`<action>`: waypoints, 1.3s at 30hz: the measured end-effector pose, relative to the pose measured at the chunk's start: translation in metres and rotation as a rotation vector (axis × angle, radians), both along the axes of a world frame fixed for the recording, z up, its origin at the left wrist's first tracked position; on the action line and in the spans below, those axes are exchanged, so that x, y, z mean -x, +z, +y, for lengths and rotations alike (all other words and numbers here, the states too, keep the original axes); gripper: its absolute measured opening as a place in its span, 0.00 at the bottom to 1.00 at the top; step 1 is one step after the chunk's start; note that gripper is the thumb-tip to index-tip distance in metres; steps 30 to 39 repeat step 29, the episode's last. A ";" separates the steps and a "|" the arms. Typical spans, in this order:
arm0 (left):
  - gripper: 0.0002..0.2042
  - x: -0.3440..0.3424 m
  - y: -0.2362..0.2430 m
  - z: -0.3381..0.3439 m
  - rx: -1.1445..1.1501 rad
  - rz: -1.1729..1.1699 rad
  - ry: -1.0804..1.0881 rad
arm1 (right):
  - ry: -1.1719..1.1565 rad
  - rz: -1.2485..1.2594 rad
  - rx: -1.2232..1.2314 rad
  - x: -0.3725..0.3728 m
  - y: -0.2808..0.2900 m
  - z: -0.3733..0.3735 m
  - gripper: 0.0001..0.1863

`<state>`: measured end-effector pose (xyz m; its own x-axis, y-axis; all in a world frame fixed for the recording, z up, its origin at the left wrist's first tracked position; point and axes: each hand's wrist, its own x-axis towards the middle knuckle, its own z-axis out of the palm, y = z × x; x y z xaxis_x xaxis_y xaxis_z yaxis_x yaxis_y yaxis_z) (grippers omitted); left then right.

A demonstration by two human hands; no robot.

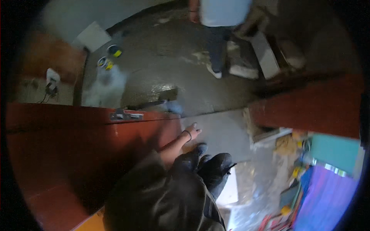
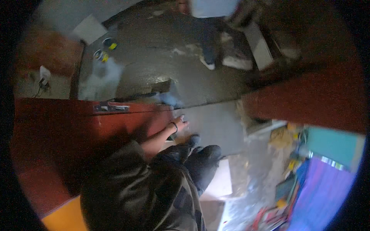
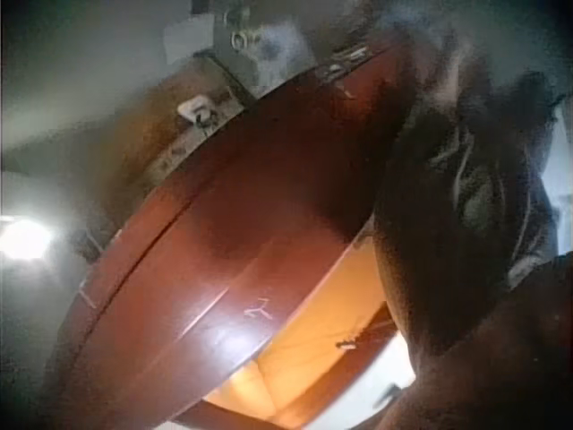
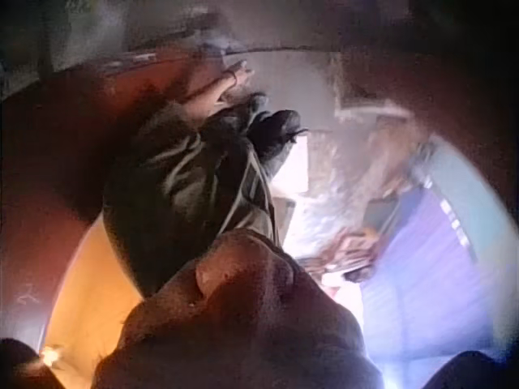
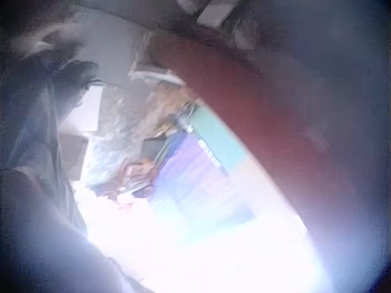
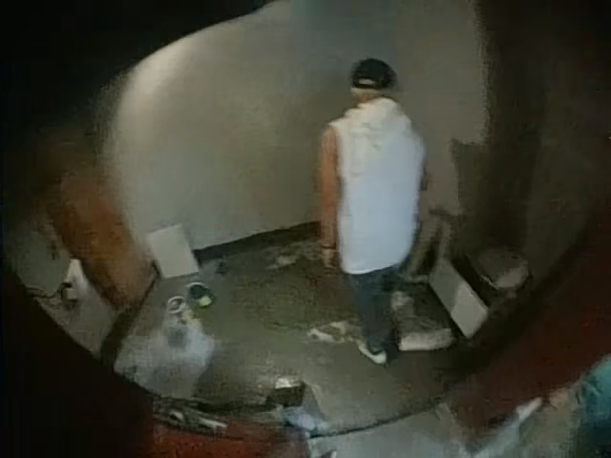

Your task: The person picks up a white floor tile with a pre-cut center hole and uses an angle grinder to enlarge and smooth the circular opening while kneeling on the floor. Afterward, they place the modified tile onto the concrete floor to check its fit around a plumbing pipe and then apply mortar to the floor using a trowel.

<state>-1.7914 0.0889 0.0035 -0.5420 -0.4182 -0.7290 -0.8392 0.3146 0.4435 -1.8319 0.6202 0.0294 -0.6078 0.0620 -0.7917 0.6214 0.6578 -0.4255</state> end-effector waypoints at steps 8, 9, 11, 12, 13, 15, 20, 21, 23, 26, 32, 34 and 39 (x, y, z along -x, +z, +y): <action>0.34 -0.040 -0.035 -0.040 0.192 0.165 0.337 | 0.419 0.087 -0.004 0.242 -0.006 -0.125 0.18; 0.34 -0.054 -0.041 -0.036 0.299 0.266 0.331 | 0.489 0.110 0.002 0.273 -0.008 -0.146 0.18; 0.34 -0.029 -0.018 -0.028 0.191 0.239 0.576 | 0.577 0.208 -0.037 0.338 -0.003 -0.169 0.18; 0.35 -0.026 -0.029 -0.024 0.110 0.138 0.731 | 0.646 0.263 -0.051 0.374 -0.005 -0.193 0.18; 0.35 -0.035 -0.029 -0.019 0.008 0.030 0.854 | 0.693 0.329 -0.054 0.393 0.004 -0.222 0.18; 0.35 -0.101 -0.040 0.034 0.063 -0.005 1.010 | 0.889 0.391 -0.018 0.416 0.011 -0.295 0.18; 0.29 -0.062 -0.106 0.069 -0.212 -0.201 1.414 | 1.591 0.724 -0.021 0.527 0.023 -0.539 0.15; 0.27 -0.065 -0.108 0.087 -0.276 -0.255 1.535 | 1.542 0.662 0.096 0.499 0.045 -0.607 0.15; 0.22 -0.030 -0.116 0.079 -0.328 -0.304 1.473 | 1.533 0.635 0.185 0.457 0.100 -0.737 0.15; 0.18 -0.022 -0.137 0.062 -0.165 -0.302 1.021 | 1.612 0.367 0.208 0.444 0.079 -0.863 0.23; 0.29 0.036 -0.141 -0.014 -0.231 -0.360 1.133 | 1.657 0.505 0.311 0.473 0.024 -0.945 0.19; 0.29 0.036 -0.141 -0.014 -0.231 -0.360 1.133 | 1.657 0.505 0.311 0.473 0.024 -0.945 0.19; 0.29 0.036 -0.141 -0.014 -0.231 -0.360 1.133 | 1.657 0.505 0.311 0.473 0.024 -0.945 0.19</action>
